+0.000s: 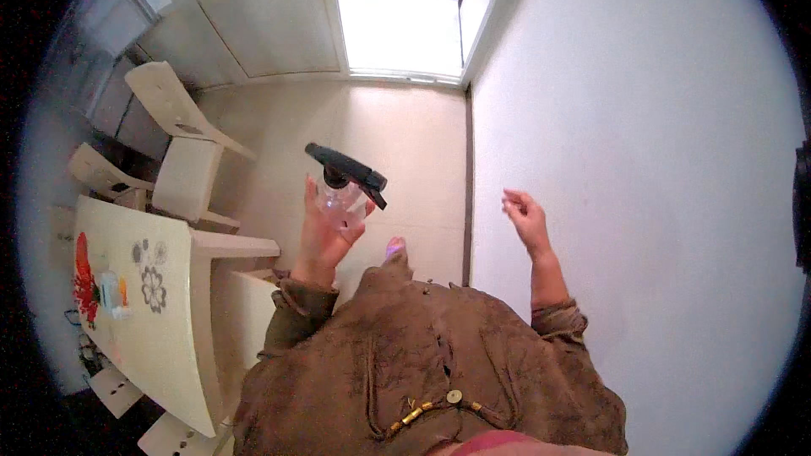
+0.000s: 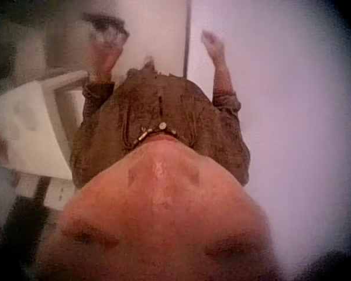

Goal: The person walks from a living area to the kitchen, fills a clear spray bottle with water from the tap, and then adds hot water from an electric kettle. The person then adds a liquid from a white bottle into the mixture and secures the spray nozzle.

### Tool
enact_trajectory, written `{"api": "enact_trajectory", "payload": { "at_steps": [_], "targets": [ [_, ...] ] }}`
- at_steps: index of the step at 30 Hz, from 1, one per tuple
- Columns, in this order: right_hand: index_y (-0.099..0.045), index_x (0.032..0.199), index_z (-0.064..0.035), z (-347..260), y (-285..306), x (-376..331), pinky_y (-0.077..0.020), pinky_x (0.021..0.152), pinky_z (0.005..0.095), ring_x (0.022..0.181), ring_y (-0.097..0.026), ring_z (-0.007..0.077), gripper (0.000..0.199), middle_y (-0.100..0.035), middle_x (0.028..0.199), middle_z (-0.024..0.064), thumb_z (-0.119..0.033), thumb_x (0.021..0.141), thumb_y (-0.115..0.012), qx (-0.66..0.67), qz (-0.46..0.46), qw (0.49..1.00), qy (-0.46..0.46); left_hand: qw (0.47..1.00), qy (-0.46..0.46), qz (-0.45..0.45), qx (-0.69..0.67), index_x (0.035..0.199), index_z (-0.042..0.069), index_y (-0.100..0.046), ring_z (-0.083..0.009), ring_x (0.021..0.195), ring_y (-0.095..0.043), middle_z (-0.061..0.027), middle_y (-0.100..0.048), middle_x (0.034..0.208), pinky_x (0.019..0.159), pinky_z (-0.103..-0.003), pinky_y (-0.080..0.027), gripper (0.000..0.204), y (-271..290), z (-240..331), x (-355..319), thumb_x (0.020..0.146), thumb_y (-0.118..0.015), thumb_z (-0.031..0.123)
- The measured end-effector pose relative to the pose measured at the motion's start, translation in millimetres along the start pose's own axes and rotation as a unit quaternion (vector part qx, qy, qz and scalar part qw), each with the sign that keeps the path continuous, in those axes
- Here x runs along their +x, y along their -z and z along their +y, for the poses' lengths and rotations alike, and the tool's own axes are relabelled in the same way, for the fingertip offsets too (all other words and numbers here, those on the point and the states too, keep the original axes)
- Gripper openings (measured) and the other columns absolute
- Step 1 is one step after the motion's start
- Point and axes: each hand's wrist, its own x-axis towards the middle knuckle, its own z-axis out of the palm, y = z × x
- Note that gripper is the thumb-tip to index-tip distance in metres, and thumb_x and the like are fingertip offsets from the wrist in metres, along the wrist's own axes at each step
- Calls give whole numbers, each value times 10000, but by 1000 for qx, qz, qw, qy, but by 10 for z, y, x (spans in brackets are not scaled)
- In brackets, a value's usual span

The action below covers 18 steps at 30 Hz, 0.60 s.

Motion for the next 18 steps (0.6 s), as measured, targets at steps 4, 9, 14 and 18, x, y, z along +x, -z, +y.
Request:
{"api": "enact_trajectory", "payload": {
  "at_steps": [4,9,14,18],
  "targets": [
    [-637,1140,-29,191,-8,757,-519,780,297,865,-630,148,281,-671,963,95,-150,886,-625,23,-24,996,-82,998,34,-61,-13,1218,127,-542,-275,1000,-628,-71,-585,1182,584,-278,-568,631,-102,448,1291,897,-437,660],
    [-637,1131,-24,432,38,1925,-536,768,299,845,-637,151,277,-672,961,93,-137,878,-634,57,-3,991,-120,999,-41,-6,5,1383,199,-414,-322,922,-638,-121,-559,1235,562,-356,-610,564,-525,659,2706,937,-458,542],
    [-641,1129,-26,519,-3,3876,-529,756,295,830,-637,150,282,-677,951,92,-148,876,-633,33,-27,996,-79,993,15,-91,-79,1381,232,-425,-330,918,-628,-116,-556,1222,534,-344,-604,566,-913,928,4311,917,-488,549],
    [-646,1122,-24,49,-298,5309,-514,765,289,842,-634,143,286,-683,967,91,-171,877,-632,68,-90,993,-24,989,23,-78,-120,1382,227,-432,-332,909,-633,-121,-562,1205,525,-346,-603,584,-1116,1011,5031,908,-493,561]
  ]
}}
